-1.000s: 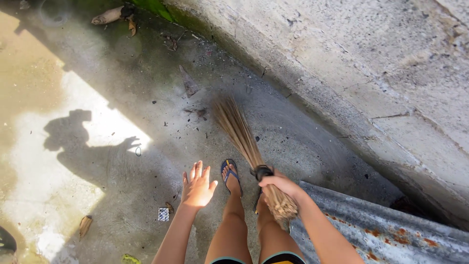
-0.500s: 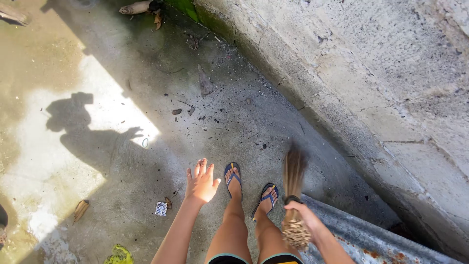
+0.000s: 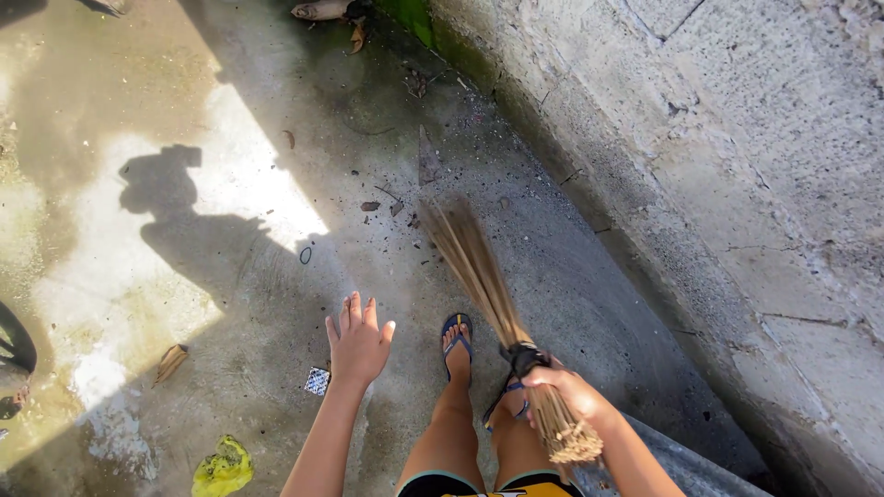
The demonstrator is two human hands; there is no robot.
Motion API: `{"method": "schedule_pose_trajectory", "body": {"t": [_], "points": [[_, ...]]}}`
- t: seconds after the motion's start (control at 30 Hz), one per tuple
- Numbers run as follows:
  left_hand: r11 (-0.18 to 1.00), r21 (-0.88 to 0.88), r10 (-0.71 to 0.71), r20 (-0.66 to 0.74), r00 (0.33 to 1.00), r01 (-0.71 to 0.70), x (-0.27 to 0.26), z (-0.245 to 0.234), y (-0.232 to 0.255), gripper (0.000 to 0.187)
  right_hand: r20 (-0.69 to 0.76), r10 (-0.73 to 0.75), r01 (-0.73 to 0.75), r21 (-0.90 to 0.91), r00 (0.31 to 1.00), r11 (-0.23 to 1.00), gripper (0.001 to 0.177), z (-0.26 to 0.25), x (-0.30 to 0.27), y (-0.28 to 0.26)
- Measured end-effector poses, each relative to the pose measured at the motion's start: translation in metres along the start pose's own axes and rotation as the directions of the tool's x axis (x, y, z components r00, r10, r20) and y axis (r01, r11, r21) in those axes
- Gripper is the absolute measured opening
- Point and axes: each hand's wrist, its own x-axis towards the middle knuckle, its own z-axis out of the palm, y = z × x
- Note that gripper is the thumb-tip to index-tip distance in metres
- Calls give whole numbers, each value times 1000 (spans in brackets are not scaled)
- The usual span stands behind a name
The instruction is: The recorder is using a stick broom to sweep debris and dirt on an outdoor concrete area.
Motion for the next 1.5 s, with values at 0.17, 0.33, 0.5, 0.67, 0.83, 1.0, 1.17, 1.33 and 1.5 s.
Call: {"method": "schedule_pose_trajectory", "body": {"t": [0.17,0.33,0.5,0.67,0.83,1.0,1.17,1.33,1.5], "points": [[1000,23,-23,118,993,20,0,5,-22,67,-210,12,-2,44,978,999,36,-69,-17,4],[1000,14,-29,171,985,27,0,3,-25,66,-347,33,-31,11,937,999,35,-64,27,2],[999,-7,-35,166,986,37,5,1,-27,69,-133,18,-29,-76,991,997,58,110,47,-13],[986,-128,-95,122,988,111,3,2,-41,67,164,-1,9,-48,987,999,55,159,112,-15],[981,-121,-137,116,984,151,-3,13,-54,68,183,17,4,-112,983,994,55,118,63,-60],[980,-116,-143,149,978,161,1,18,-51,69,-143,-39,11,-195,989,981,67,29,-8,-88],[975,-136,-147,199,969,176,13,7,-35,68,-274,-53,-10,-223,960,975,69,-46,10,-127],[963,-163,-185,178,966,215,29,-17,-13,66,-282,66,-147,-277,957,950,55,31,72,-167],[967,-129,-196,187,963,222,49,-15,4,67,447,21,86,-217,894,972,38,72,277,-123]]}}
